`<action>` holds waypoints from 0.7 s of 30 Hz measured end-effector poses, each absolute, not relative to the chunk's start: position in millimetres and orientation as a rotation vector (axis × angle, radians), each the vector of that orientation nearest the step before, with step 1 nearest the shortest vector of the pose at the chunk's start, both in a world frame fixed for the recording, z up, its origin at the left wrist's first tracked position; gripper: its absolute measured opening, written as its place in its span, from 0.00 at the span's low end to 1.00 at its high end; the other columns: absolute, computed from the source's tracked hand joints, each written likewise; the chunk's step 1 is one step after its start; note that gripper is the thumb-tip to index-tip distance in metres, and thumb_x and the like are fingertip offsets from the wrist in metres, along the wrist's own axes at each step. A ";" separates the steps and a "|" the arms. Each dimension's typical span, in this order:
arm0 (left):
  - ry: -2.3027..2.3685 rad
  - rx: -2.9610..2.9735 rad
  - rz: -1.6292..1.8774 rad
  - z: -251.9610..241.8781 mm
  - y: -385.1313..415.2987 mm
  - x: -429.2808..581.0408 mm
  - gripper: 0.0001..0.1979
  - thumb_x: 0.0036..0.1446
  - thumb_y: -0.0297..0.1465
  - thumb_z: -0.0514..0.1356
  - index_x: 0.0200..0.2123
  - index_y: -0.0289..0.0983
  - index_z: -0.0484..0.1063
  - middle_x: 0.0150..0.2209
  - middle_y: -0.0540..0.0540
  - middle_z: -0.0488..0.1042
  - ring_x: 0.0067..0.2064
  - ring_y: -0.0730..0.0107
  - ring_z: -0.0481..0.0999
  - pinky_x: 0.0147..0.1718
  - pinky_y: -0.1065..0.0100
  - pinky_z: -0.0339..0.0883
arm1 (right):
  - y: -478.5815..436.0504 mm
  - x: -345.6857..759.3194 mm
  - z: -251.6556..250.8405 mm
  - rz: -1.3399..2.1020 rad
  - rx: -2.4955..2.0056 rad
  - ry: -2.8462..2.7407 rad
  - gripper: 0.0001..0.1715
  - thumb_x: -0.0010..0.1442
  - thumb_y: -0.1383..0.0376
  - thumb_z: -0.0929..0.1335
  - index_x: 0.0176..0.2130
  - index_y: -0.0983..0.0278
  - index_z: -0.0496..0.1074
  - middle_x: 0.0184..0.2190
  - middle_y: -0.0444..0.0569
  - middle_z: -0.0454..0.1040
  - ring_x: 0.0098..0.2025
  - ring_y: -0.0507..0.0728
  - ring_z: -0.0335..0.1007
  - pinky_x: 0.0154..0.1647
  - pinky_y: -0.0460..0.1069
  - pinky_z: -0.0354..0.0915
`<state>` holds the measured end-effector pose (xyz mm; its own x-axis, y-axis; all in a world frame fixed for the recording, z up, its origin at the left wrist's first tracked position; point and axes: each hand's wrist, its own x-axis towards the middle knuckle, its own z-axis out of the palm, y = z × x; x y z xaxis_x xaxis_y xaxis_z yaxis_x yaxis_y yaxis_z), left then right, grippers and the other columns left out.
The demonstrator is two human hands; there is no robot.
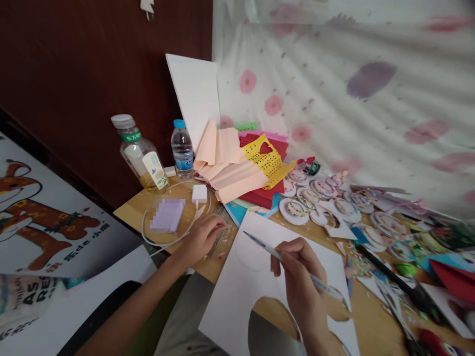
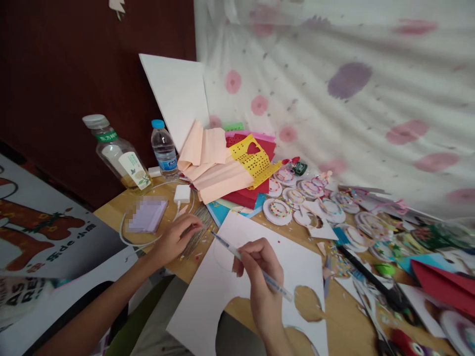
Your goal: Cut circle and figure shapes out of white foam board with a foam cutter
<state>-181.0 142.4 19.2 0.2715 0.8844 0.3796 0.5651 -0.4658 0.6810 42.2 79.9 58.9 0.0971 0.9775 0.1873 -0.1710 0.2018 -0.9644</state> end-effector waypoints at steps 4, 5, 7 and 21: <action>1.175 1.893 1.165 36.5 125.9 -173.6 0.05 0.64 0.32 0.56 0.40 0.38 0.71 0.39 0.46 0.76 0.43 0.67 0.76 0.43 0.67 0.71 | 75.7 46.9 65.2 1.111 -0.950 -1.087 0.08 0.62 0.64 0.67 0.29 0.62 0.69 0.22 0.41 0.67 0.23 0.49 0.62 0.23 0.45 0.57; 1.129 1.810 1.194 41.6 121.6 -172.0 0.05 0.63 0.32 0.58 0.40 0.39 0.72 0.39 0.47 0.76 0.43 0.67 0.76 0.44 0.68 0.71 | 74.4 48.6 66.9 1.115 -0.938 -1.092 0.08 0.61 0.64 0.67 0.29 0.62 0.70 0.21 0.41 0.67 0.22 0.49 0.62 0.23 0.45 0.57; 1.047 1.671 1.223 50.7 114.3 -169.2 0.04 0.61 0.32 0.60 0.39 0.40 0.73 0.38 0.47 0.76 0.43 0.68 0.76 0.44 0.68 0.71 | 72.1 52.0 69.5 1.134 -0.918 -1.112 0.08 0.61 0.64 0.67 0.29 0.62 0.70 0.21 0.41 0.67 0.22 0.49 0.62 0.23 0.45 0.57; 0.841 1.770 1.309 70.9 103.1 -169.7 0.05 0.60 0.26 0.60 0.34 0.41 0.74 0.34 0.47 0.79 0.38 0.67 0.79 0.38 0.68 0.74 | 79.6 33.2 74.5 1.464 -0.847 -1.224 0.13 0.67 0.58 0.63 0.31 0.60 0.62 0.22 0.41 0.67 0.25 0.51 0.61 0.30 0.48 0.58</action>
<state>-169.7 103.1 70.9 0.2559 0.8503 0.4600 0.0651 -0.4899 0.8693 33.2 79.6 74.5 -0.2485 0.9650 0.0844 -0.2545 0.0190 -0.9669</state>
